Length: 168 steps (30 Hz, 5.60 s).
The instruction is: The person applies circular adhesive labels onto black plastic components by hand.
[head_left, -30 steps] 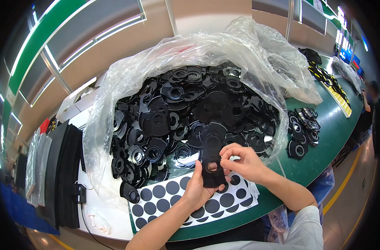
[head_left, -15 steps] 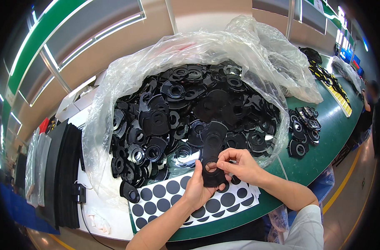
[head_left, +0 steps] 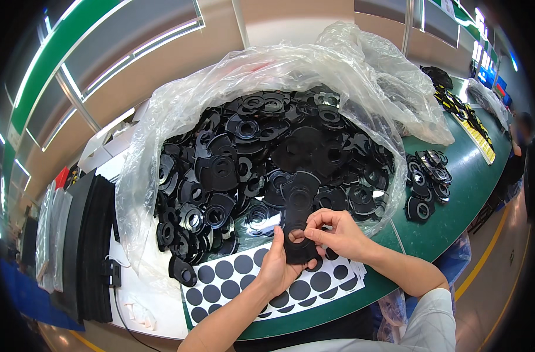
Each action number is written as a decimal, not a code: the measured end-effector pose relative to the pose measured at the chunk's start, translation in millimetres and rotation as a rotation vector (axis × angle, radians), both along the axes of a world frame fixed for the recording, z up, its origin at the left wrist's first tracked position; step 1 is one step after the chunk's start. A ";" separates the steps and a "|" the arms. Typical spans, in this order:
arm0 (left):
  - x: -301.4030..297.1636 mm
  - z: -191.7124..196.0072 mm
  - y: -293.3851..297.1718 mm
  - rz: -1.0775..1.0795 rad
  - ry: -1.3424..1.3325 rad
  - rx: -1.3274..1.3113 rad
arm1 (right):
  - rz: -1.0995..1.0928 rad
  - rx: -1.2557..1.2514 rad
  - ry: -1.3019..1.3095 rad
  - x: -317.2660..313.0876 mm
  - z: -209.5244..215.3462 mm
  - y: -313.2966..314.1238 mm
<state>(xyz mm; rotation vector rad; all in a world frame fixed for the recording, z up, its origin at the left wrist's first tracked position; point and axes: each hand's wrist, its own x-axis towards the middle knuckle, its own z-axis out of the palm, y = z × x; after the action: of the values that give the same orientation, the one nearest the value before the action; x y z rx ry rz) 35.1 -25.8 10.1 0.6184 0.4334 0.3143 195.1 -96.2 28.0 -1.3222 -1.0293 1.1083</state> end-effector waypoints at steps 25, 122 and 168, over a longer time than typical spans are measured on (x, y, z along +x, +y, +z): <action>-0.5 -1.8 -4.0 0.069 -0.004 0.046 | -0.327 0.629 -1.011 -3.9 14.7 -1.3; -5.0 -7.6 5.9 0.083 -0.277 -0.147 | 0.685 0.195 -0.888 19.4 56.6 -33.9; 1.9 -1.6 1.4 0.048 -0.069 0.012 | -0.066 -0.026 -0.023 -6.5 6.6 2.3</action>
<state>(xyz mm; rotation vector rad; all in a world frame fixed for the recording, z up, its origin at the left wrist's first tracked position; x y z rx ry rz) 37.0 -24.4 8.5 0.6074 0.3806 0.3837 188.6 -93.9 34.6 -1.3834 -0.9845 1.0627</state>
